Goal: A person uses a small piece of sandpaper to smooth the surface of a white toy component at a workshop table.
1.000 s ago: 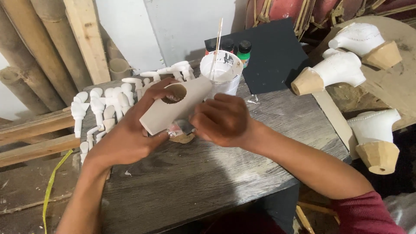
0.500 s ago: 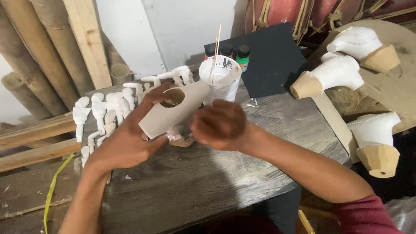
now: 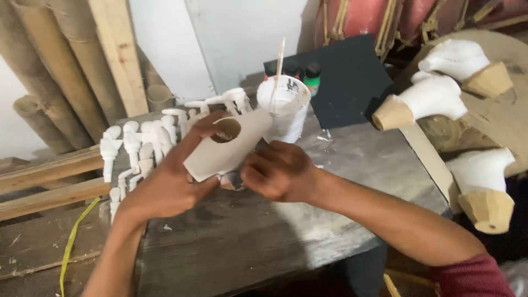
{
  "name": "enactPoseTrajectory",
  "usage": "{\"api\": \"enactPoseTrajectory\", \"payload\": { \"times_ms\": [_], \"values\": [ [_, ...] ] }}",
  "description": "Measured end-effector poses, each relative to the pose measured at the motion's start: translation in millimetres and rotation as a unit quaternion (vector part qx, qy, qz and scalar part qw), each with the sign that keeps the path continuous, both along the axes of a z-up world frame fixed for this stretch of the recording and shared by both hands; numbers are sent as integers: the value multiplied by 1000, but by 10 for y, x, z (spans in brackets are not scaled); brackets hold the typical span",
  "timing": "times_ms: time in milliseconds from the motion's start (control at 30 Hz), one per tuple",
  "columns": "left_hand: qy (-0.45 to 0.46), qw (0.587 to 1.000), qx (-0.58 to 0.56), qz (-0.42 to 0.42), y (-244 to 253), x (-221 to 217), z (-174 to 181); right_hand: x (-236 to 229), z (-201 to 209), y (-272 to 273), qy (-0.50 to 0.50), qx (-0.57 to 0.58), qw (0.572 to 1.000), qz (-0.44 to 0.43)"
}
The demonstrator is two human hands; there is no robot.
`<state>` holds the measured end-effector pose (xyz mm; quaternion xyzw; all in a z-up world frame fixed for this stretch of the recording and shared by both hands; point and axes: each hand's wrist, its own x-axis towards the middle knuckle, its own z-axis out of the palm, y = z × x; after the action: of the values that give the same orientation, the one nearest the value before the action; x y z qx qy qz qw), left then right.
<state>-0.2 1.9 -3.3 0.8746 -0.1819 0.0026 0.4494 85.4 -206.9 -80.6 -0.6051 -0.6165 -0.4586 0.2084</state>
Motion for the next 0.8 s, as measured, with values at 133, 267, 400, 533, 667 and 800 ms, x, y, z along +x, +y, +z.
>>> {"api": "enactPoseTrajectory", "payload": {
  "times_ms": [133, 267, 400, 533, 667, 800],
  "values": [
    [34, 999, -14, 0, 6, -7, -11, 93, -35, -35, 32, 21, 999, 9],
    [79, 996, 5, 37, -26, -47, 85, 83, -116, -93, 45, -41, 998, 20],
    [110, 993, -49, 0, -72, -60, 133, 144, -56, -134, 88, 21, 994, 66],
    [150, 987, 13, 58, -97, -63, 204, 153, -79, -66, 47, -24, 997, 60],
    [156, 986, -8, 55, -77, -40, 154, 225, -93, -75, 27, 66, 996, 49],
    [135, 990, 4, 42, -80, -65, 177, 153, -21, -78, 54, 22, 996, 64]
  ]
}}
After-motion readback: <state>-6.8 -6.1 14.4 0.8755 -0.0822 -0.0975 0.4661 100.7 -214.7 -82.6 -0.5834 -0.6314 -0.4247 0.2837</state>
